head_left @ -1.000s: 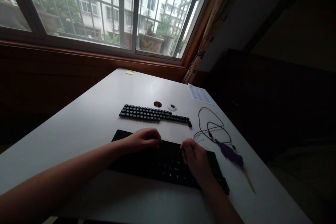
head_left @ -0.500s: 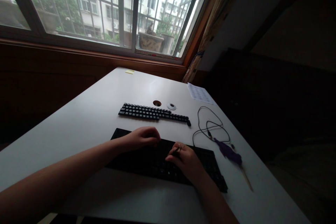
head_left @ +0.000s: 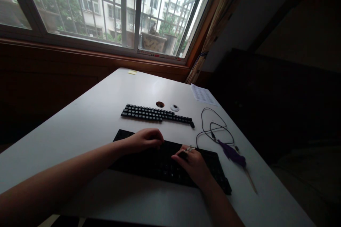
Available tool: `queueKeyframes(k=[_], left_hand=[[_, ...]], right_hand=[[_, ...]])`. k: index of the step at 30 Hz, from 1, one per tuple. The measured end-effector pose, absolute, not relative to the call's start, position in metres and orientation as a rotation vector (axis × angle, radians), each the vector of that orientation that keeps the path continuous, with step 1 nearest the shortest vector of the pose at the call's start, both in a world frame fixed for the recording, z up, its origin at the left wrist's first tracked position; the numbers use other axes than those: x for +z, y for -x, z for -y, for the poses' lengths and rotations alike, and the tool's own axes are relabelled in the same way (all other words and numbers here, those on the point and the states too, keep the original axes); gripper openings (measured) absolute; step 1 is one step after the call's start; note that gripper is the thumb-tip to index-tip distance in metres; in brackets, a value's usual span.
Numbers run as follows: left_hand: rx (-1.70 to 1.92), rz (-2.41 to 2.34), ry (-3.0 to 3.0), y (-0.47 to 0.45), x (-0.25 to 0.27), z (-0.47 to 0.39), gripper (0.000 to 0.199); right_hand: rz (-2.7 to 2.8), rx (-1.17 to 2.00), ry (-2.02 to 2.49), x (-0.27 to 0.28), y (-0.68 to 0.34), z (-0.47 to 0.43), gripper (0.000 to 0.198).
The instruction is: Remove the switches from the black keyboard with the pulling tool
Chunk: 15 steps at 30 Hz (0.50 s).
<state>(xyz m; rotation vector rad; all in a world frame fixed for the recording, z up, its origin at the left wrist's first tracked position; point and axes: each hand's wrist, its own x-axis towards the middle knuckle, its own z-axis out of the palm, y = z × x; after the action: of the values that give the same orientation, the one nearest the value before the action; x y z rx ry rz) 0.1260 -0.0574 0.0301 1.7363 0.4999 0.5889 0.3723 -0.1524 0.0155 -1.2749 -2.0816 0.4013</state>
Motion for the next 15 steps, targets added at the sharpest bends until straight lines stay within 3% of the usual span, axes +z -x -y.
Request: queueKeyframes(k=[15], left_hand=[[0.608, -0.485, -1.828, -0.1257, 0.0234, 0.0549, 0.016]], right_hand=[[1.983, 0.540, 1.281, 0.0148, -0.3741, 0.1494, 0.023]])
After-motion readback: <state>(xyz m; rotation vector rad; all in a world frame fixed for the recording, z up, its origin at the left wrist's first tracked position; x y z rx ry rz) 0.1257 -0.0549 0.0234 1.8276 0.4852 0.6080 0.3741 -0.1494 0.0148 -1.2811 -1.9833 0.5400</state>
